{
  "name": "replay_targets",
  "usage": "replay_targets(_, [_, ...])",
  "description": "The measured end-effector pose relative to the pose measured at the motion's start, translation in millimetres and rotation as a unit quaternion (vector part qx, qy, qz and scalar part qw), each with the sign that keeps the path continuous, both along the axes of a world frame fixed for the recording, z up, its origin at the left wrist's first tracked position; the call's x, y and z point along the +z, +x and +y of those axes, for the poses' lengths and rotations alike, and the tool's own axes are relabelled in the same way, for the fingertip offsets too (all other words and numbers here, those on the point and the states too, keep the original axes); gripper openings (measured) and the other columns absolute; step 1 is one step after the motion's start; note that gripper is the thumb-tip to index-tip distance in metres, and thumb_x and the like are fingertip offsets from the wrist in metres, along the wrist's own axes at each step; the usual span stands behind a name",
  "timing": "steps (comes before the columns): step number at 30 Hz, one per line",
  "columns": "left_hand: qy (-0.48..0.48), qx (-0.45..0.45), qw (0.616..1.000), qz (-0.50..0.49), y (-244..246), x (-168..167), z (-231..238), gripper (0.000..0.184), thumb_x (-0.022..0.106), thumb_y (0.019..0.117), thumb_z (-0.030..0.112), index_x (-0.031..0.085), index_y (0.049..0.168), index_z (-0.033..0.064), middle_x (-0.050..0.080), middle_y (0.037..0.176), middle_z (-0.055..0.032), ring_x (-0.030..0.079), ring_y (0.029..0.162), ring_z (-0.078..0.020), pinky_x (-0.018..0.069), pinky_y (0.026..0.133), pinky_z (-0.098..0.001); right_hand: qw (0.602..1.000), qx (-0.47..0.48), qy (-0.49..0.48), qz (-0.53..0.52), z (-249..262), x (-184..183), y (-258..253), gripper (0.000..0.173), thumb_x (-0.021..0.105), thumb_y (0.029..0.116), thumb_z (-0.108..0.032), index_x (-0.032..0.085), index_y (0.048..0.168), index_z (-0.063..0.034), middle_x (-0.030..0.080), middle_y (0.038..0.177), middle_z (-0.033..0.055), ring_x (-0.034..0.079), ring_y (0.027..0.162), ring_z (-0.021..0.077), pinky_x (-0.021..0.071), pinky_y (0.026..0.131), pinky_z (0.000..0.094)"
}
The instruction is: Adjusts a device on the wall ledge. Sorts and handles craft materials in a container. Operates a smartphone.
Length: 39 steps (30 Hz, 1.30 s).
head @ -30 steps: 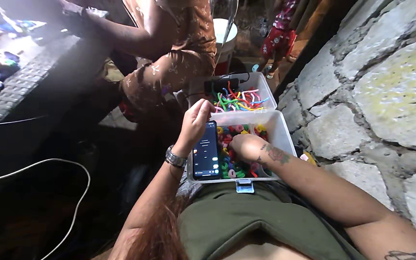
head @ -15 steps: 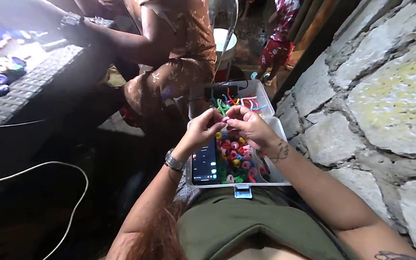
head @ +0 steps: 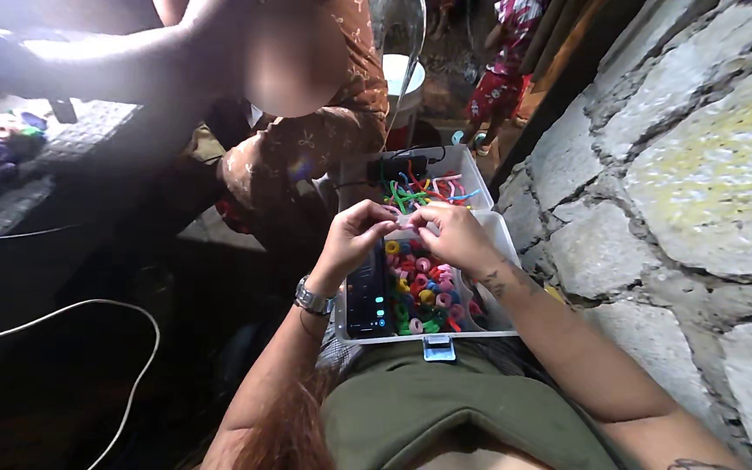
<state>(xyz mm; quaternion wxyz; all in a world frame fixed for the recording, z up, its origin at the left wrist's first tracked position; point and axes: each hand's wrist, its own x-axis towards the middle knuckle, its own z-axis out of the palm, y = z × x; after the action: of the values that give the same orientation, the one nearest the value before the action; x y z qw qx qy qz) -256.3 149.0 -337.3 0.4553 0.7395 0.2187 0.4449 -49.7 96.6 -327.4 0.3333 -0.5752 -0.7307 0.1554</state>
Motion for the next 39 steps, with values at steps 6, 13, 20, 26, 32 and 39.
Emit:
replay_targets(6, [-0.078, 0.008, 0.993, -0.082, -1.0, -2.6, 5.2, 0.015, 0.056, 0.1018, 0.008, 0.068, 0.109, 0.0129, 0.073, 0.097, 0.0051, 0.068, 0.083, -0.004, 0.0573, 0.076, -0.0224, 0.982, 0.125, 0.095, 0.105, 1.8, 2.1, 12.8, 0.007, 0.072, 0.0844, -0.001, 0.076, 0.09, -0.0048, 0.07, 0.094, 0.0072, 0.066, 0.087, 0.015, 0.0556, 0.079, 0.0326])
replay_targets(13, [-0.076, 0.039, 0.988, -0.125, -1.0, -2.9, 4.0, 0.019, 0.053, 0.1027, 0.006, 0.066, 0.112, 0.0159, 0.069, 0.093, 0.0079, 0.066, 0.081, -0.0035, 0.0574, 0.078, -0.0244, 0.993, 0.096, 0.022, -0.067, 0.8, -1.9, 5.7, 0.012, 0.067, 0.0913, -0.008, 0.079, 0.093, -0.0085, 0.071, 0.111, 0.0088, 0.066, 0.105, 0.0281, 0.0543, 0.088, 0.0508])
replay_targets(20, [-0.2, -0.128, 0.951, -0.199, -7.5, -4.9, 9.2, 0.01, 0.061, 0.1, 0.02, 0.07, 0.104, 0.0216, 0.068, 0.091, 0.0058, 0.064, 0.077, -0.0032, 0.0558, 0.073, -0.0211, 0.987, -0.092, 0.068, -0.115, -1.6, 0.9, 5.2, 0.001, 0.074, 0.0832, -0.004, 0.074, 0.082, -0.0038, 0.068, 0.091, 0.0143, 0.067, 0.087, 0.0341, 0.052, 0.072, 0.0552])
replay_targets(26, [-0.221, -0.154, 0.908, -0.322, -10.5, -7.7, 12.6, 0.015, 0.061, 0.101, 0.023, 0.072, 0.111, 0.022, 0.069, 0.078, 0.0076, 0.068, 0.074, -0.0037, 0.0581, 0.078, -0.0229, 0.993, -0.085, 0.081, -0.018, -4.6, 4.6, 1.2, 0.007, 0.075, 0.0788, 0.0, 0.069, 0.078, -0.0019, 0.062, 0.086, 0.0137, 0.063, 0.08, 0.03, 0.0526, 0.067, 0.0503])
replay_targets(32, [-0.146, 0.095, 0.972, -0.156, -0.8, 1.6, 2.3, 0.025, 0.045, 0.1073, 0.012, 0.067, 0.12, 0.0112, 0.076, 0.108, -0.0004, 0.071, 0.093, -0.0054, 0.0568, 0.077, -0.0209, 0.949, 0.016, 0.303, -0.084, -11.4, -1.5, -11.9, 0.009, 0.072, 0.0798, -0.006, 0.066, 0.074, -0.0047, 0.062, 0.079, 0.0112, 0.062, 0.073, 0.0278, 0.0474, 0.065, 0.0441])
replay_targets(39, [0.067, 0.039, 0.994, 0.07, 4.5, 2.1, -1.1, 0.026, 0.052, 0.1011, 0.001, 0.068, 0.121, -0.0024, 0.07, 0.123, -0.0086, 0.067, 0.108, -0.0069, 0.0552, 0.094, -0.0255, 0.929, -0.012, 0.363, -0.068, -13.6, 0.0, -11.0, 0.007, 0.071, 0.0803, -0.007, 0.067, 0.074, -0.0068, 0.064, 0.081, 0.0099, 0.062, 0.077, 0.0242, 0.046, 0.069, 0.038])
